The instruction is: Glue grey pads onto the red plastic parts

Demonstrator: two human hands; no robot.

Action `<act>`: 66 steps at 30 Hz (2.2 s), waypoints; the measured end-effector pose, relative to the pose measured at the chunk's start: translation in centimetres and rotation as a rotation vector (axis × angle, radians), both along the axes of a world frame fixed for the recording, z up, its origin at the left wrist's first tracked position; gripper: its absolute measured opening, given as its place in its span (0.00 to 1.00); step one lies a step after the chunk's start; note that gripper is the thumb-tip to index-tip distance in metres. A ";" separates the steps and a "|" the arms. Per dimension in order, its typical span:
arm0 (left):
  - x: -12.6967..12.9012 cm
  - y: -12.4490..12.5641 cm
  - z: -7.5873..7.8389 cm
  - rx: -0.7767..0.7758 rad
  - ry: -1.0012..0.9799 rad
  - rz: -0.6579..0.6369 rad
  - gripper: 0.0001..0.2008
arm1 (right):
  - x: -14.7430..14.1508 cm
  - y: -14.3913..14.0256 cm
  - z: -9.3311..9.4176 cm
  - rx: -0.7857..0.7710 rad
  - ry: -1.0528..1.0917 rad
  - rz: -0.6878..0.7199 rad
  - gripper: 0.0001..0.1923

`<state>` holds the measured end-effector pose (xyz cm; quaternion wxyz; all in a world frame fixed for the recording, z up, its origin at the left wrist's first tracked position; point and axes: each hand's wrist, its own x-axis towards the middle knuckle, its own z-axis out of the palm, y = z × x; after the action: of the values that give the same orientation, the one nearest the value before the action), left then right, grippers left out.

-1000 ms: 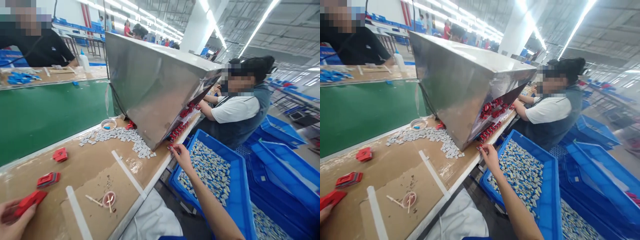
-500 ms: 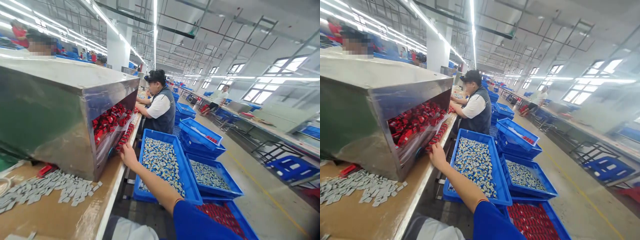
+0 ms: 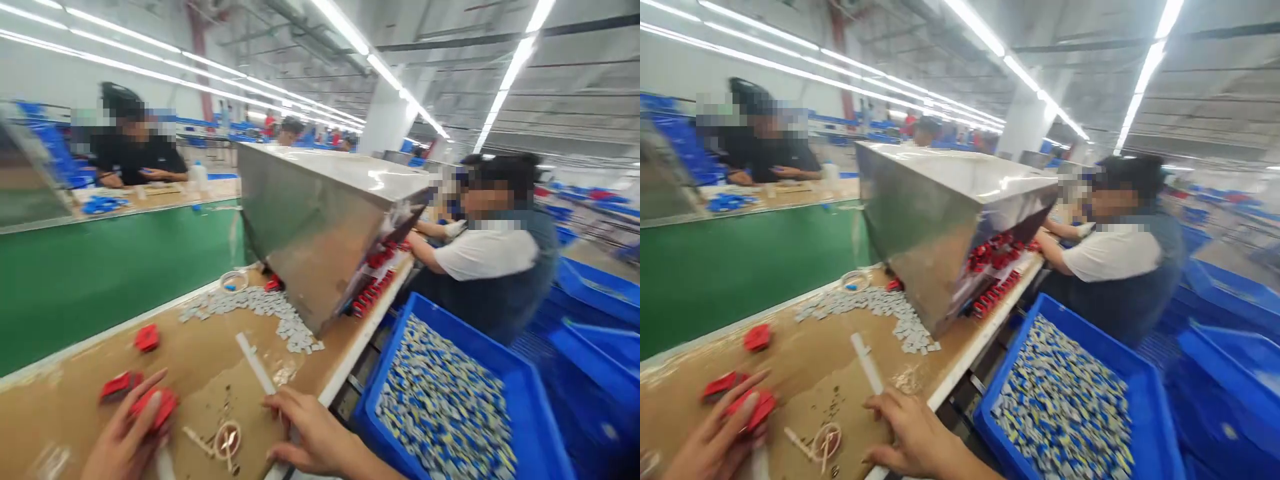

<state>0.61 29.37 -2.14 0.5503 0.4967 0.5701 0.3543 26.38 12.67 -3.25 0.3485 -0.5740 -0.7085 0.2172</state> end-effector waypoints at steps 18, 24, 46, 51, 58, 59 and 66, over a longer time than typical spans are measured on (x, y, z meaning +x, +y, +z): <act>1.6 -1.1 -0.5 0.134 -0.275 -0.279 0.21 | -2.1 2.1 0.7 -0.071 0.085 0.173 0.14; 1.6 -1.4 -0.6 0.221 -0.190 -0.377 0.16 | -2.6 2.2 0.7 -0.054 0.038 0.241 0.14; -1.3 -0.7 -0.4 0.682 0.713 -0.360 0.11 | -2.4 4.3 -0.2 0.017 0.290 0.016 0.07; -1.2 -0.7 -1.0 0.641 0.808 -0.404 0.17 | -2.3 4.0 -0.2 0.046 0.316 -0.040 0.08; -0.4 -0.2 -0.2 0.457 0.304 -0.206 0.18 | -1.9 3.4 -0.6 0.043 0.362 -0.095 0.07; -0.1 -0.4 0.0 0.391 0.205 -0.196 0.19 | -1.9 3.4 -0.6 0.033 0.382 -0.107 0.07; 2.3 -1.4 -0.6 0.033 -0.141 -0.205 0.18 | -1.1 5.6 1.7 0.042 0.473 -0.149 0.10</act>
<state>2.88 27.96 -2.74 0.6141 0.5350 0.4703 0.3396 25.28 18.22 -1.56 0.5316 -0.5502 -0.5673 0.3046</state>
